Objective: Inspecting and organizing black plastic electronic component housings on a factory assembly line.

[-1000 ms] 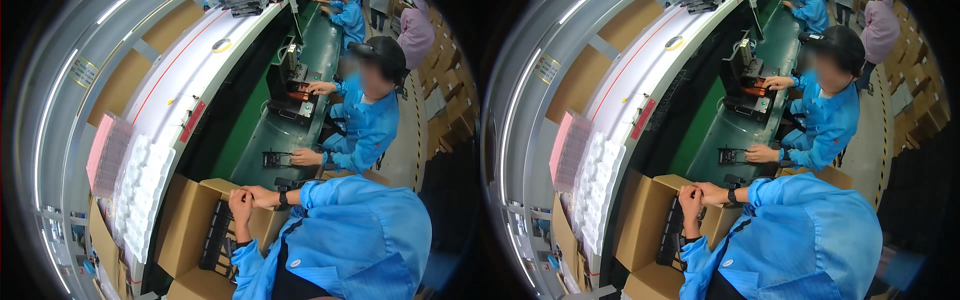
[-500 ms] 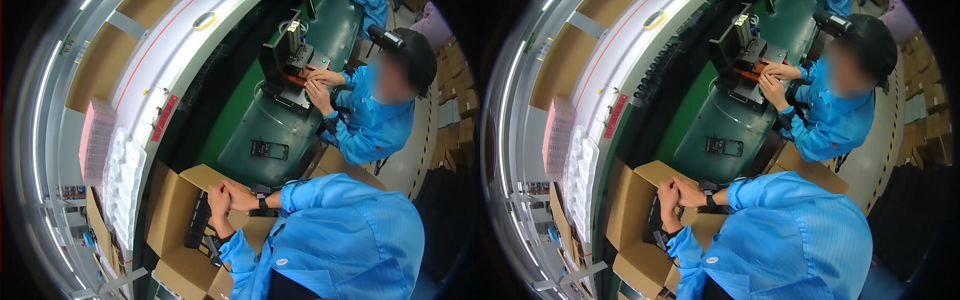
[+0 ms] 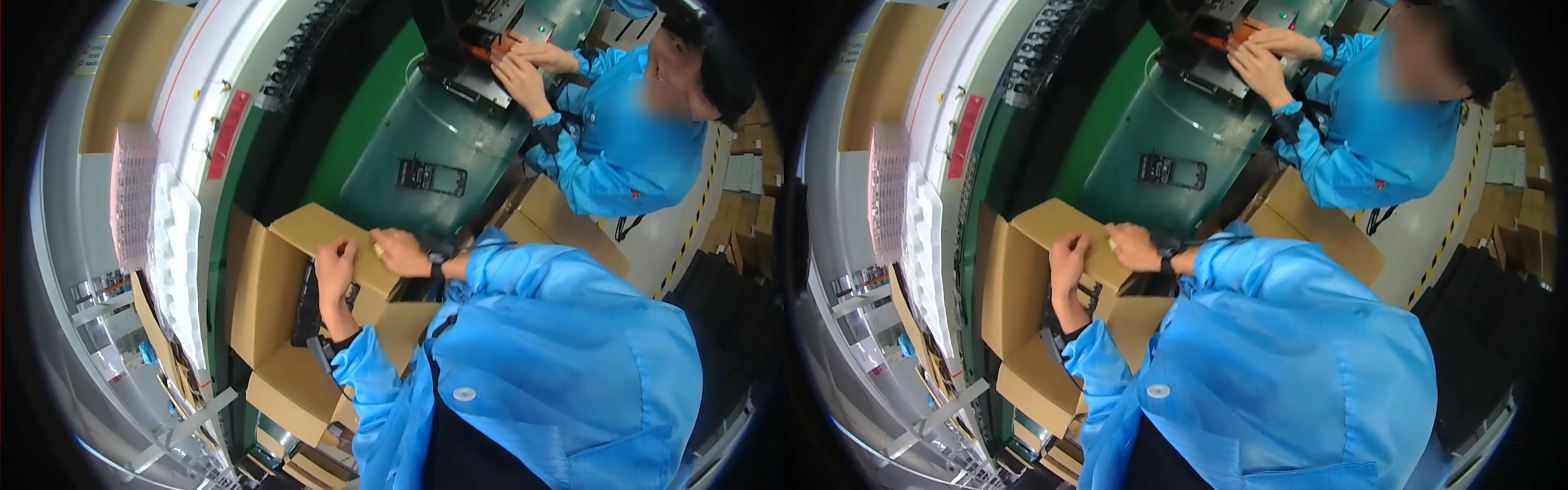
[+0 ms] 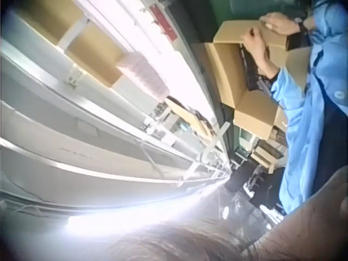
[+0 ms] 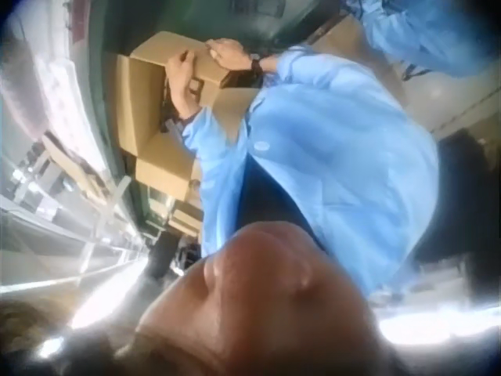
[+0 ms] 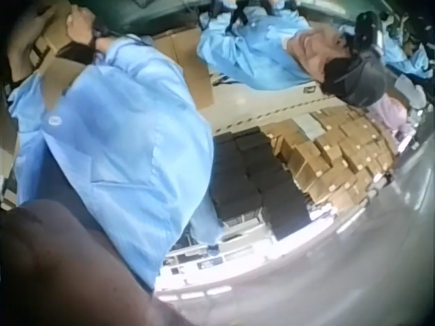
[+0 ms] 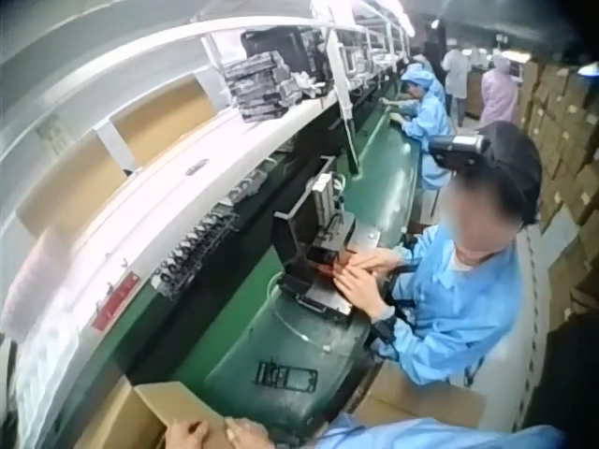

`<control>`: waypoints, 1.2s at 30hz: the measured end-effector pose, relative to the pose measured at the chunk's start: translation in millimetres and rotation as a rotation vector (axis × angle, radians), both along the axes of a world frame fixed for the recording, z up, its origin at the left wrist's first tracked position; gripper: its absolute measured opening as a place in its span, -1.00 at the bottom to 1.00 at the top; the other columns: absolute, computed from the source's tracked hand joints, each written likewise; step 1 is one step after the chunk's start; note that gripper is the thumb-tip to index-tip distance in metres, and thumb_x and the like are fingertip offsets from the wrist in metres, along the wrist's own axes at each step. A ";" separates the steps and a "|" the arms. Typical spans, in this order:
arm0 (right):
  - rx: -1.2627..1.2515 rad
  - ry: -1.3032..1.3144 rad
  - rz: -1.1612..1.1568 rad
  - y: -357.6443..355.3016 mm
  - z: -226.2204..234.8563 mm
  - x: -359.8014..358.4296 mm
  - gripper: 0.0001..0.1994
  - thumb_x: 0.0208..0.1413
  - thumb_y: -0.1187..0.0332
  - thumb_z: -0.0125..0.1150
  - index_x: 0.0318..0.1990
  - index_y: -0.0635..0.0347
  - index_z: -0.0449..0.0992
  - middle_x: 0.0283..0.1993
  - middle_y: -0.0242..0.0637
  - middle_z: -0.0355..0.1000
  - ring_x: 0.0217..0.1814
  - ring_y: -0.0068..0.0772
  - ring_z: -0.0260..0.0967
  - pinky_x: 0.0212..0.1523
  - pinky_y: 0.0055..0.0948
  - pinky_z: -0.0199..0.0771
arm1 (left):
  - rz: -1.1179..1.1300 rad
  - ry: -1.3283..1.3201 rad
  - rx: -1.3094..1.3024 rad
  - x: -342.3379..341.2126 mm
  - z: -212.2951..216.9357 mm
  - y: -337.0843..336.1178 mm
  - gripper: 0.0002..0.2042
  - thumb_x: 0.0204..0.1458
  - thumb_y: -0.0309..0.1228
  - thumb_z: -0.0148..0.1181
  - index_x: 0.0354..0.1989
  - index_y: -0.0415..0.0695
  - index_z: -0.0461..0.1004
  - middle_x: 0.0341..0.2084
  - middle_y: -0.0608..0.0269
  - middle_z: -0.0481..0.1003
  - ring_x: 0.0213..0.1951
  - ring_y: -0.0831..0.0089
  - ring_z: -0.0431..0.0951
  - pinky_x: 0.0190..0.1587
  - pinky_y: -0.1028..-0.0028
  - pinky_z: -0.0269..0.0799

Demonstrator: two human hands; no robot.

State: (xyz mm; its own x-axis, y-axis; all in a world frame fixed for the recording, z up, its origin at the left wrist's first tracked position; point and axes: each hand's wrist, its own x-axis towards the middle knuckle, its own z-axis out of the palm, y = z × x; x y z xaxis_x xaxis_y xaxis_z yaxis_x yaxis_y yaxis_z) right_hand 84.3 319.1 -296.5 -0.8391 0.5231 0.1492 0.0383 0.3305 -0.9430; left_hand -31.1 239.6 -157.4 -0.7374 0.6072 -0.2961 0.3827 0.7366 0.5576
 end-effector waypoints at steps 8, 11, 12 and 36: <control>0.188 -0.187 -0.228 97.1 -35.5 25.5 -0.58 -0.13 0.52 0.19 0.00 0.25 0.44 -0.16 0.15 0.47 -0.04 0.26 0.44 -0.07 0.10 0.47 | -0.015 0.453 0.008 20.4 -22.6 -2.5 -0.85 0.07 -0.34 0.22 -0.36 -0.14 0.64 -0.44 0.12 0.60 -0.21 0.08 0.57 -0.19 0.14 0.48; 0.422 -0.363 -0.232 128.2 -35.1 33.1 -0.43 -0.20 0.35 0.44 0.04 0.27 0.38 0.13 0.19 0.31 0.37 0.29 0.10 0.18 0.22 0.24 | -0.028 0.451 -0.004 22.2 -22.1 2.2 -0.87 0.07 -0.37 0.21 -0.38 -0.14 0.63 -0.44 0.13 0.59 -0.19 0.07 0.55 -0.20 0.12 0.48; 0.499 -0.442 -0.241 131.9 -46.6 35.2 -0.40 -0.21 0.32 0.48 0.05 0.28 0.39 0.18 0.21 0.28 0.44 0.31 0.02 0.24 0.30 0.17 | -0.048 0.454 0.001 22.6 -21.0 4.0 -0.87 0.07 -0.37 0.21 -0.36 -0.15 0.63 -0.43 0.12 0.59 -0.19 0.07 0.55 -0.20 0.12 0.48; 0.629 0.276 0.122 85.3 175.6 67.8 -0.68 -0.39 0.53 0.33 -0.38 0.32 0.38 -0.09 0.00 0.45 -0.16 0.04 0.43 -0.23 -0.19 0.51 | -0.434 0.384 0.395 59.5 155.4 -33.6 -0.31 -0.35 -0.60 0.48 0.14 -0.23 0.51 0.32 -0.11 0.33 0.42 -0.25 0.15 0.34 0.00 0.25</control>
State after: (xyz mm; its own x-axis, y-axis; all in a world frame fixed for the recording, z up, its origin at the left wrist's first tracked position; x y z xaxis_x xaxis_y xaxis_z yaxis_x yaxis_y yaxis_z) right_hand 152.1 404.4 -120.8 -0.7739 0.1721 0.6094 -0.2475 0.8036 -0.5413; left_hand 28.4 206.0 -2.0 -0.4124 0.8787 0.2405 0.8199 0.2428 0.5185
